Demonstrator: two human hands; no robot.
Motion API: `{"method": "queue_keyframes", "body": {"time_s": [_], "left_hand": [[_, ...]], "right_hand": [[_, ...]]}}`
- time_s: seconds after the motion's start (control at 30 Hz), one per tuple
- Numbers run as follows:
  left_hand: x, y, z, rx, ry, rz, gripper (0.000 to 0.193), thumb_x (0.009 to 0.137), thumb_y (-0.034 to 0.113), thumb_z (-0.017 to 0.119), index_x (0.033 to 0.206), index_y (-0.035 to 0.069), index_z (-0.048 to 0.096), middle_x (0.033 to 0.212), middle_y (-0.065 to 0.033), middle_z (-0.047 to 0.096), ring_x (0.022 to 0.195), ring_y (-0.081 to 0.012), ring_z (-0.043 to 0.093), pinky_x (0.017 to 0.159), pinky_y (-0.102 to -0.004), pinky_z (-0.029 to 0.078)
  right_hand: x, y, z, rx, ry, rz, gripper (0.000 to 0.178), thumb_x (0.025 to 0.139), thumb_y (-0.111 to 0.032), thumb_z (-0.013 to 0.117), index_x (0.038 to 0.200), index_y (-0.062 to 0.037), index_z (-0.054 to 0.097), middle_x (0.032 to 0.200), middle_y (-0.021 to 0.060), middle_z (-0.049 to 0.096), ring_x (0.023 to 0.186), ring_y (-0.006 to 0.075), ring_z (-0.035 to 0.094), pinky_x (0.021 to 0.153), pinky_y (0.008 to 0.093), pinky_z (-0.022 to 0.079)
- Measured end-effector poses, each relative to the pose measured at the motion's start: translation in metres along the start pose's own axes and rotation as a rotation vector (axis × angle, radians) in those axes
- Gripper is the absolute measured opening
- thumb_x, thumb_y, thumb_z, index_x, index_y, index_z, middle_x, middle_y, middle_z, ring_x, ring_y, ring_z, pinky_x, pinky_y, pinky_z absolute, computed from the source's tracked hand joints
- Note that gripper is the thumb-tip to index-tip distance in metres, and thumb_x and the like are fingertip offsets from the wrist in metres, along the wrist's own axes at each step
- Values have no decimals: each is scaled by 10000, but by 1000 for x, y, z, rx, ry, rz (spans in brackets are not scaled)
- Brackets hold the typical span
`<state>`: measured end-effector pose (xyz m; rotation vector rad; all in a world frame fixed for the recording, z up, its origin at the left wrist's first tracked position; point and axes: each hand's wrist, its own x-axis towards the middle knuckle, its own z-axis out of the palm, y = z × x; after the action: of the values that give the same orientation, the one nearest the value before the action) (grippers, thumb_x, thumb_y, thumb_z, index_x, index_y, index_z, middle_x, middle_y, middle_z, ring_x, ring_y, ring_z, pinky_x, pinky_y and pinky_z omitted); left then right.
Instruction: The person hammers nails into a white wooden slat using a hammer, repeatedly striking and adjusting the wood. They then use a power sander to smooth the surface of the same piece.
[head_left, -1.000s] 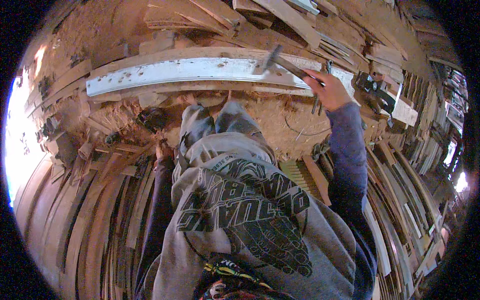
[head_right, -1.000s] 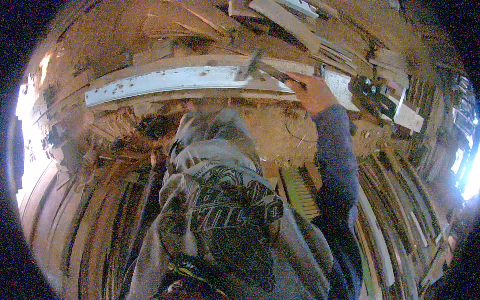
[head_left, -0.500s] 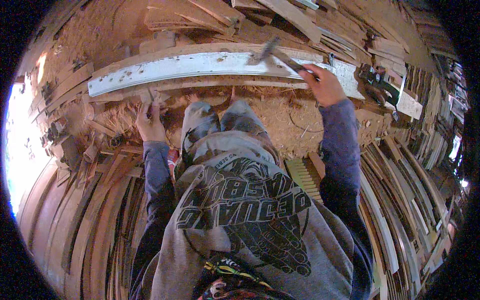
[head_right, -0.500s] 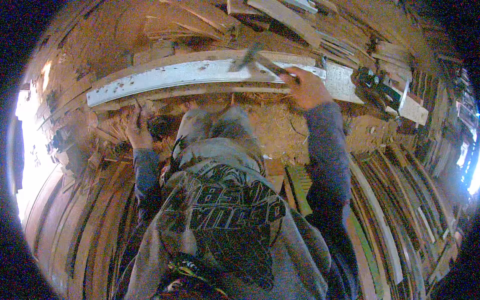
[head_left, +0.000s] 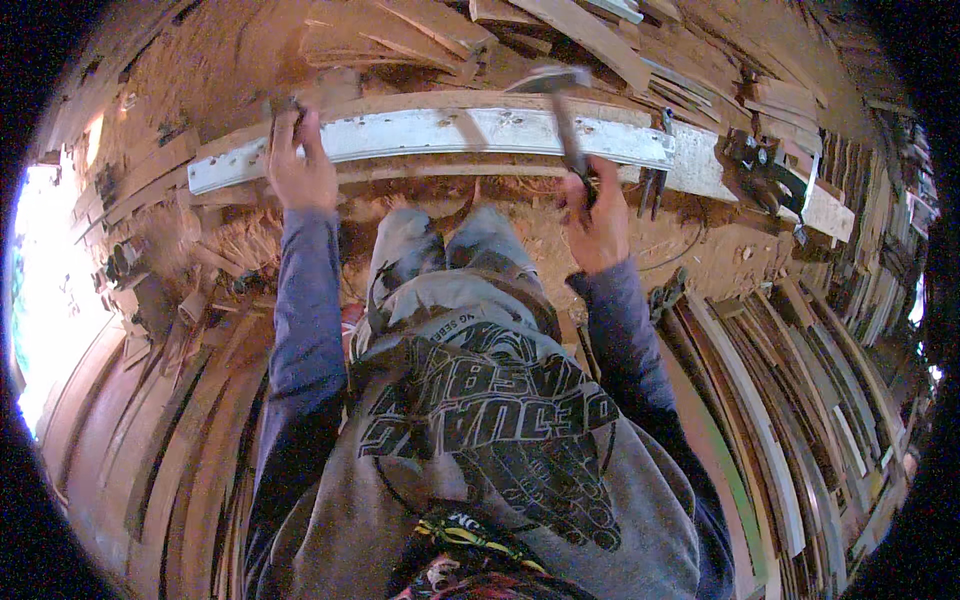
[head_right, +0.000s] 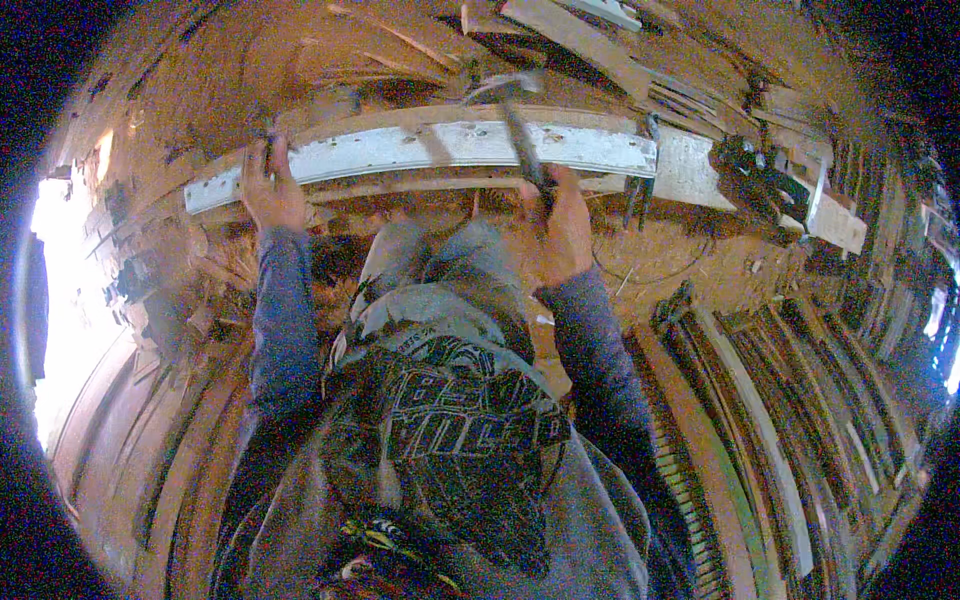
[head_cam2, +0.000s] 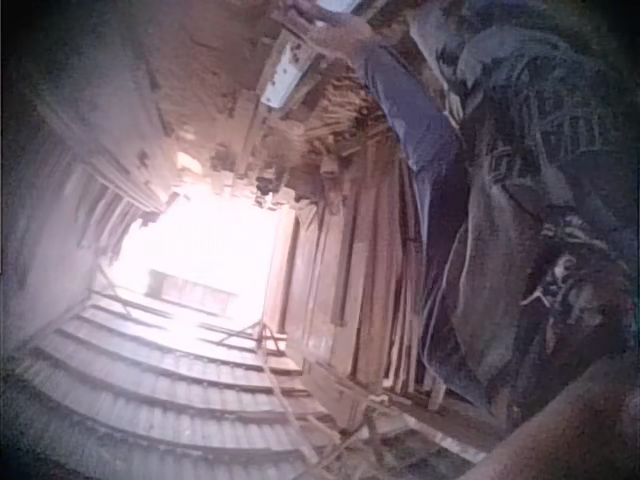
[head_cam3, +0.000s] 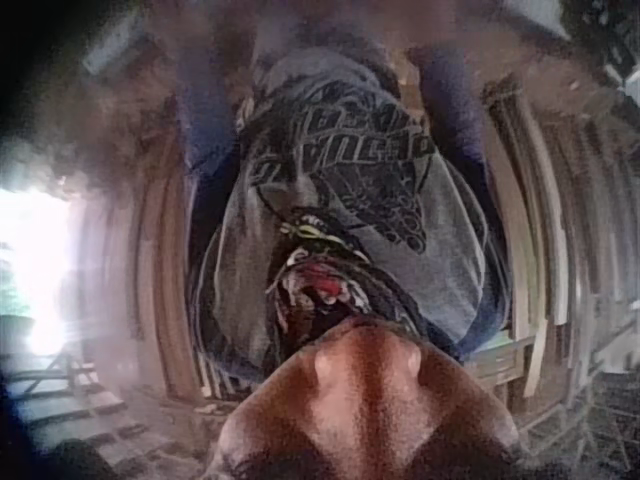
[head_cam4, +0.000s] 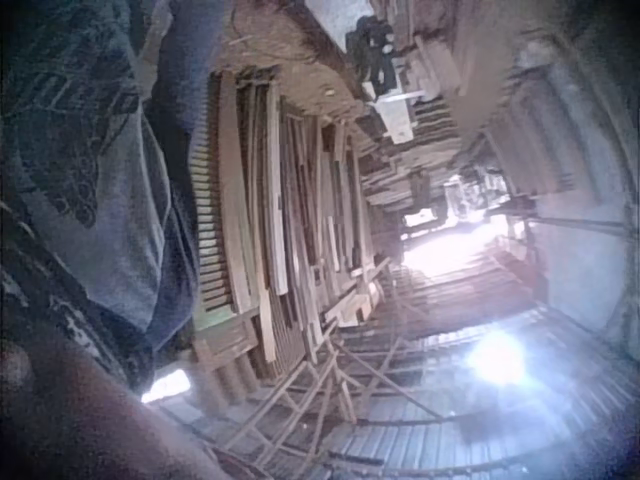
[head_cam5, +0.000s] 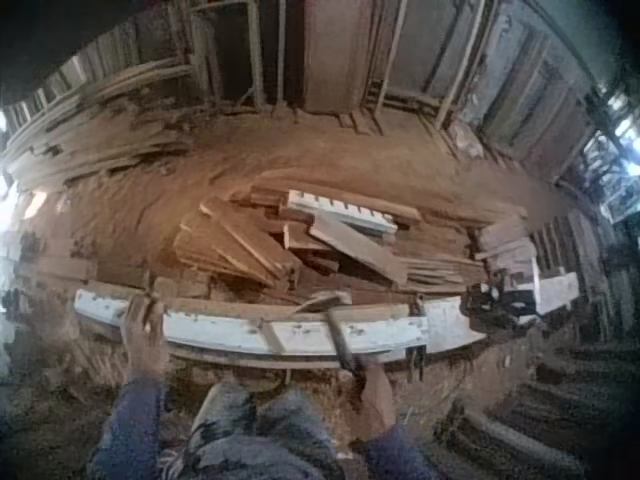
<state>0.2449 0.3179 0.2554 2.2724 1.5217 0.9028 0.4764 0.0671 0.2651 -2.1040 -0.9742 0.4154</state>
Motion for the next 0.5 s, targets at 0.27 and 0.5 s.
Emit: {"method": "queue_keyframes", "body": {"time_s": [0.27, 0.5], "left_hand": [[20, -45, 65, 77, -50, 116, 233, 935, 250, 560, 1064, 68, 630, 1060, -159, 614, 1004, -369, 581, 845, -456, 467], [14, -38, 62, 183, -45, 110, 240, 932, 274, 557, 1096, 114, 627, 1020, -133, 610, 1002, -362, 579, 810, -475, 466]], "right_hand": [[-26, -7, 13, -112, -184, 207, 360, 1018, -313, 441, 1204, -6, 466, 700, 119, 518, 573, 259, 523, 551, 400, 442], [-36, -14, 11, -273, -43, 134, 341, 1014, -319, 445, 1162, -16, 490, 712, 23, 476, 631, 119, 473, 549, 301, 397]]}}
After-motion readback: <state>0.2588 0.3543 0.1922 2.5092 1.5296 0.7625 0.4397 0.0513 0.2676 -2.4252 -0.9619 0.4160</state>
